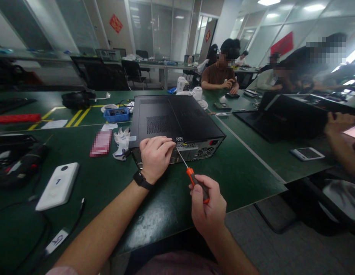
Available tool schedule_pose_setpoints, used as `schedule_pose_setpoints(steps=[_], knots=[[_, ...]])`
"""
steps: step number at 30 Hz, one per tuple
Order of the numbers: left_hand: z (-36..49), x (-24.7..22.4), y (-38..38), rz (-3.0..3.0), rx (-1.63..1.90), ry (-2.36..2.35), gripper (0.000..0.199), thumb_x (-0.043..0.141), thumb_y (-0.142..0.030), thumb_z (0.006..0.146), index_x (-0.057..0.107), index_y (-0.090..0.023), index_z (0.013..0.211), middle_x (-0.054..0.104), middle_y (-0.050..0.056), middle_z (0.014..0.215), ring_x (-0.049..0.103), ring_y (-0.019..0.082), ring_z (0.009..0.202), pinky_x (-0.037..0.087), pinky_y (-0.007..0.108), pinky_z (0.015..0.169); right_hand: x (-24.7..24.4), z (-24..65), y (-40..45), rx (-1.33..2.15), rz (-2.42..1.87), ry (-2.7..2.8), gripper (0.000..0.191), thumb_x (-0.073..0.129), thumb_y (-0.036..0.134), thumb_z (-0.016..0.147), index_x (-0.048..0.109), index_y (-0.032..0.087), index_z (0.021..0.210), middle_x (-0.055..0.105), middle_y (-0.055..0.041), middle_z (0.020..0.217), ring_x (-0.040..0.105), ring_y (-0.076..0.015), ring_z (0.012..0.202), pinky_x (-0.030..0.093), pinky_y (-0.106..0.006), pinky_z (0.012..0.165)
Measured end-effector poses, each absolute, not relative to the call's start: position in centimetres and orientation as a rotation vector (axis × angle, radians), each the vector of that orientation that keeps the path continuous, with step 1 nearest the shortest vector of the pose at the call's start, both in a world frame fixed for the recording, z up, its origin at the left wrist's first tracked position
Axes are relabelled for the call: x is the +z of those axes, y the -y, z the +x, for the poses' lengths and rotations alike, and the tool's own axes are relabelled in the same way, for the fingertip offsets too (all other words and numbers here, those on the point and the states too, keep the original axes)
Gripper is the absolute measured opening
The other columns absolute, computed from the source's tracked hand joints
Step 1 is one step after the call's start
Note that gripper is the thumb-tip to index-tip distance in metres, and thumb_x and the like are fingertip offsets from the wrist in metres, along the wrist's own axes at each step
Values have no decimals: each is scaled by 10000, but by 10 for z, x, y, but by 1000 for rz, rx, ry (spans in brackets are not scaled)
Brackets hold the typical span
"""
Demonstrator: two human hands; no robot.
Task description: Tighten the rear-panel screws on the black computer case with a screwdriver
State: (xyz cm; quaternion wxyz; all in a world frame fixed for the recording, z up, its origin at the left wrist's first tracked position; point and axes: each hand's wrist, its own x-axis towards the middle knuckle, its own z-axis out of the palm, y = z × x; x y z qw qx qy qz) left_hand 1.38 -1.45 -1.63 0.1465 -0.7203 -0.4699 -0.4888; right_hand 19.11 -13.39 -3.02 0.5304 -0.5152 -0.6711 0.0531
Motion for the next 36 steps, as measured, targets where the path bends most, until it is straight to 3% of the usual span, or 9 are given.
schedule_pose_setpoints(steps=[36], knots=[[15, -15, 16, -2089, -1416, 1365, 111, 622, -274, 1009, 721, -270, 959, 794, -1, 1035, 715, 208, 993, 357, 454, 925, -24, 191, 138, 114, -1266, 1670, 226, 540, 271, 993, 591, 206, 1203, 778, -66, 920, 778, -193, 737, 614, -305, 634]])
